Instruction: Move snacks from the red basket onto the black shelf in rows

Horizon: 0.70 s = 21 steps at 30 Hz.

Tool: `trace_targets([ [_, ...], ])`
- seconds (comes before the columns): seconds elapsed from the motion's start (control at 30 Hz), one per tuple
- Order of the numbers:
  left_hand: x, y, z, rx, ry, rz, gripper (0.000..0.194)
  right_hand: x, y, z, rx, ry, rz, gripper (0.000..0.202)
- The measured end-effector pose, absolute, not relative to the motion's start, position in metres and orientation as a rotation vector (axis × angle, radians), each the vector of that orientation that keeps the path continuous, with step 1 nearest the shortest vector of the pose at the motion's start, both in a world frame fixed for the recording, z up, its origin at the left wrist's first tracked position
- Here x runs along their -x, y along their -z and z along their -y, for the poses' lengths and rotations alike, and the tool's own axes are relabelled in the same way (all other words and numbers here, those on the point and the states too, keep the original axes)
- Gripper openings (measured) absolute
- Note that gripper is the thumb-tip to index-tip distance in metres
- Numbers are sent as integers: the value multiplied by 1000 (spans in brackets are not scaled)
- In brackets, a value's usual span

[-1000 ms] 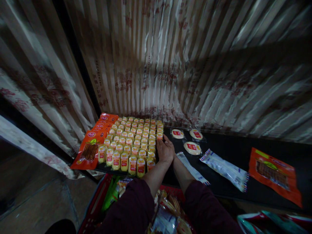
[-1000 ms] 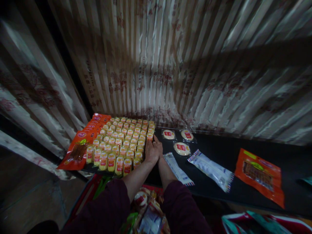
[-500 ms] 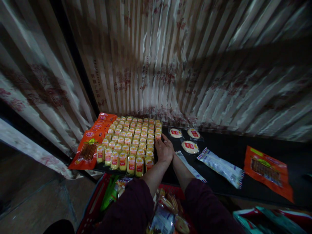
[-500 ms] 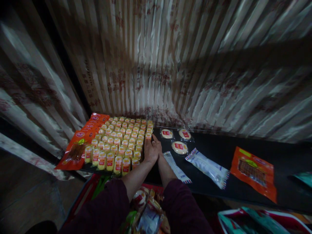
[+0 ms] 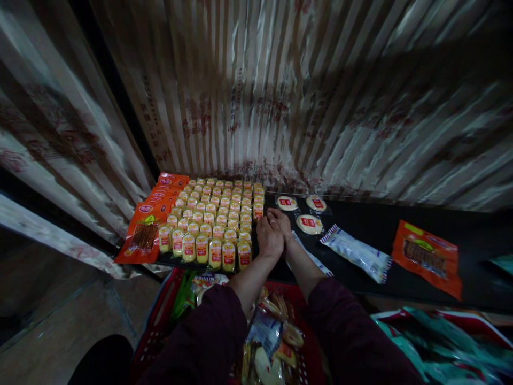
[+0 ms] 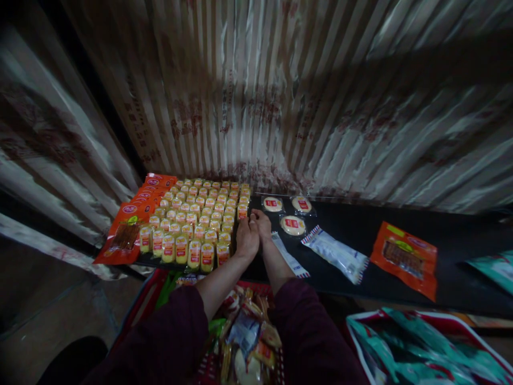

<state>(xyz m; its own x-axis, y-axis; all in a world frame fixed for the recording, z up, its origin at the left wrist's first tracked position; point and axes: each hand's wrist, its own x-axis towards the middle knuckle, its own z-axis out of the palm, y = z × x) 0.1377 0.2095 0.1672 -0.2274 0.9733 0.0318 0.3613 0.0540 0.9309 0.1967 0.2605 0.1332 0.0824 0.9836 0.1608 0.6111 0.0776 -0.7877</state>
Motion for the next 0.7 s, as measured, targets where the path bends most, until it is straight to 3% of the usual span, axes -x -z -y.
trace_targets([
  [0.37, -104, -177, -131, -1336, -1129, -1418, 22, -197, -143, -186, 1440, -1021, 1264, 30],
  [0.7, -59, -142, -30, -1332, -1069, -1256, 19, -177, -129, -73, 1559, -1031, 1470, 28],
])
